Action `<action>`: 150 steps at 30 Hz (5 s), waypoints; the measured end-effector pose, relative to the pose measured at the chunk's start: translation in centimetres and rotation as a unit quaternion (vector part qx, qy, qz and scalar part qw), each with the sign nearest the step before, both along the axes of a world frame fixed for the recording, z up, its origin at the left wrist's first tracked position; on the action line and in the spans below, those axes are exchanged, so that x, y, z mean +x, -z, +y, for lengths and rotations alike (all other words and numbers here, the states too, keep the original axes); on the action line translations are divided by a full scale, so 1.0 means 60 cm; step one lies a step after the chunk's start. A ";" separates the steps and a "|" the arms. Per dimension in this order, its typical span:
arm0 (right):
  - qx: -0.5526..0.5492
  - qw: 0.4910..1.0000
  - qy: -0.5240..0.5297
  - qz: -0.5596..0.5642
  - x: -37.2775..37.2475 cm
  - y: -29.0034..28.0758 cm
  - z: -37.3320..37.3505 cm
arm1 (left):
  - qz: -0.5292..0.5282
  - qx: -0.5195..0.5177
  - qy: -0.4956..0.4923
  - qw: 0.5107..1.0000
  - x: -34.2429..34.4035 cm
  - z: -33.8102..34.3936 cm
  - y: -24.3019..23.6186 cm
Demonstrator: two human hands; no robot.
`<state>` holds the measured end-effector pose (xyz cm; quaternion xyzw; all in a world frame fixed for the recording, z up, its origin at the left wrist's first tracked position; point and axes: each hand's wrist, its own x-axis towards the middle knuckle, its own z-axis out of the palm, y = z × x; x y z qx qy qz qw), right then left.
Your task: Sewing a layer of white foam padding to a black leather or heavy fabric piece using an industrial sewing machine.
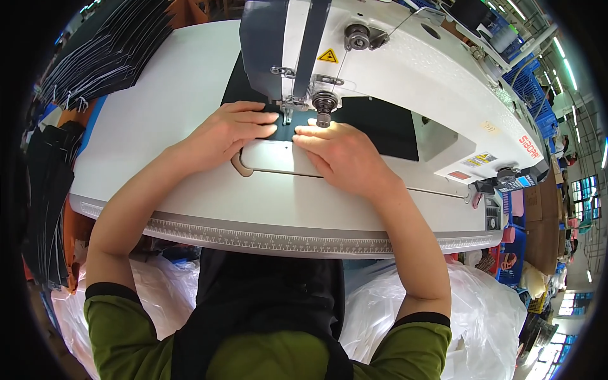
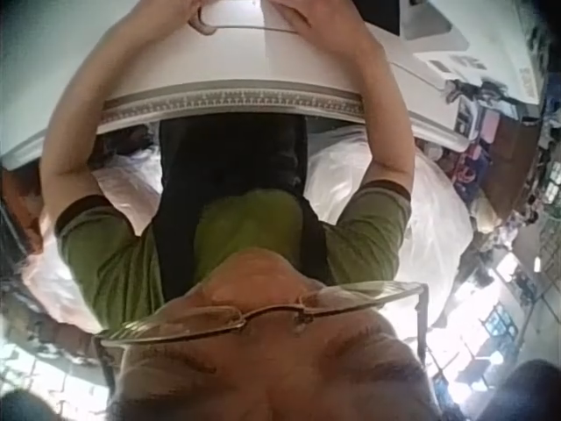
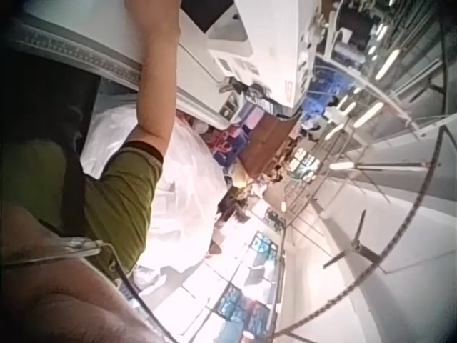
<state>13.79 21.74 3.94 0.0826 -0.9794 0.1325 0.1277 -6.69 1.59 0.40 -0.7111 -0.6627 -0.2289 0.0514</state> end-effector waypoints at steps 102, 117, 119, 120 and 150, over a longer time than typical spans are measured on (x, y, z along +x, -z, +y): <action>0.136 0.957 0.131 0.221 0.000 0.030 -0.002 | 0.060 -0.001 -0.026 0.998 0.055 0.004 -0.008; -0.201 0.929 0.237 0.201 -0.019 0.018 0.016 | 0.072 -0.001 -0.028 0.997 0.055 0.003 -0.007; -0.176 0.928 0.213 0.249 -0.021 0.034 0.020 | 0.071 -0.007 -0.026 0.997 0.059 0.000 -0.011; -0.163 0.927 0.201 0.272 -0.022 0.037 0.022 | 0.070 -0.010 -0.025 0.997 0.061 0.000 -0.013; -0.048 0.979 0.156 0.119 0.212 0.089 -0.171 | 0.055 -0.023 -0.081 0.995 -0.014 -0.027 0.002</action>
